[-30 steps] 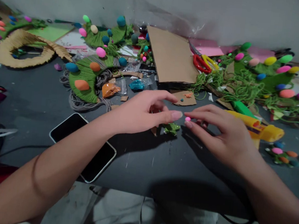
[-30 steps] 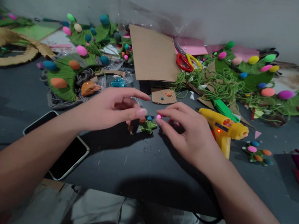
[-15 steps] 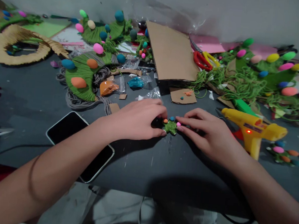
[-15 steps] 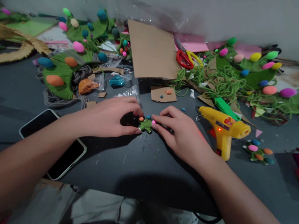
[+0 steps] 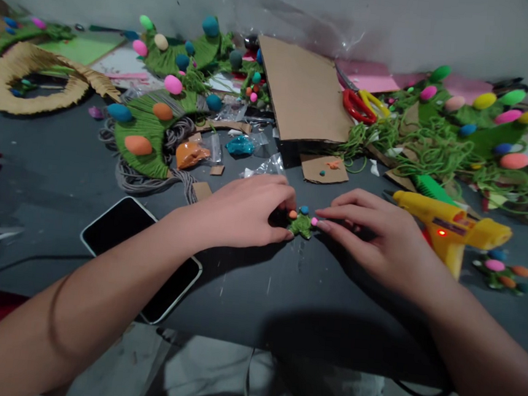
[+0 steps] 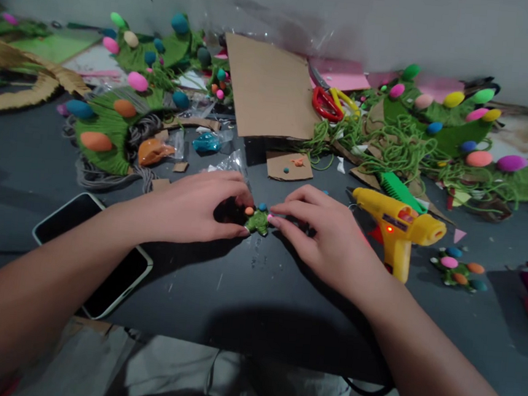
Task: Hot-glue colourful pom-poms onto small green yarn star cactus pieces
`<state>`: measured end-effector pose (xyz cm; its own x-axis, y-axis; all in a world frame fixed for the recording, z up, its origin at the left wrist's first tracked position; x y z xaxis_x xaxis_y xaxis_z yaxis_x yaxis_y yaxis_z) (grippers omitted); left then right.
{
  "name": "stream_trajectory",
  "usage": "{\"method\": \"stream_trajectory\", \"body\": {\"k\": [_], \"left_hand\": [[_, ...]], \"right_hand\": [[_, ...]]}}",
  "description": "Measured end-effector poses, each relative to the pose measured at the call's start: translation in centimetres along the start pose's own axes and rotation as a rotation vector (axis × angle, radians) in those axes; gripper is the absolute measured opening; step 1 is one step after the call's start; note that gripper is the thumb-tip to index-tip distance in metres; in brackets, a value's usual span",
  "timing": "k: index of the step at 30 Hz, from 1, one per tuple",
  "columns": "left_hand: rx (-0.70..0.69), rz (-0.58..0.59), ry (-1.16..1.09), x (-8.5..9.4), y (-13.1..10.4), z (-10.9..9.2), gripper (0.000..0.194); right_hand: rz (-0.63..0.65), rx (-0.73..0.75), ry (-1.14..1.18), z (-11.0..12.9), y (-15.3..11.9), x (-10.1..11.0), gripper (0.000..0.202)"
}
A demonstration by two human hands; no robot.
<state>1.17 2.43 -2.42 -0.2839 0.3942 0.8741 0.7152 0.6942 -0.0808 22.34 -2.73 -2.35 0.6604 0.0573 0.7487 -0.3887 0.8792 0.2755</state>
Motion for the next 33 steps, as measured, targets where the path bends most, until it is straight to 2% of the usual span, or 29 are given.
{"method": "stream_trajectory", "body": {"k": [13,17,20,23,29,33], "left_hand": [[0.009,0.000,-0.022,0.0,0.1,0.1,0.034],[0.020,0.004,-0.070,1.2,-0.1,-0.2,0.043],[0.034,-0.113,-0.142,3.0,-0.4,-0.2,0.039],[0.096,-0.237,-0.196,4.4,-0.8,0.4,0.032],[0.140,-0.127,-0.184,3.7,-0.3,1.4,0.024],[0.162,-0.145,-0.143,3.7,-0.3,1.3,0.022]], "right_hand": [[0.023,-0.038,0.032,-0.3,0.3,-0.9,0.014],[-0.056,-0.069,0.030,-0.2,0.3,-0.2,0.017],[-0.137,-0.069,-0.011,0.0,0.3,0.5,0.017],[-0.162,-0.061,-0.037,0.1,0.3,0.7,0.015],[-0.140,-0.072,-0.032,0.1,0.3,0.4,0.014],[-0.131,-0.068,-0.022,0.2,0.2,0.3,0.014]]}}
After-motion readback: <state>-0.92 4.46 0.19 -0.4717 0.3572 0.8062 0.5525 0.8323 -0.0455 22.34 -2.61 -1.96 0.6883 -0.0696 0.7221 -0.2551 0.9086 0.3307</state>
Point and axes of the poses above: each hand's wrist, its own y-axis towards the middle knuckle, its own x-axis out of the back of the hand, z = x × y, the point moved 3 cm from there along y, towards the middle knuckle, and after that the axes turned 2 degrees about -z, right-handed, at the moved point
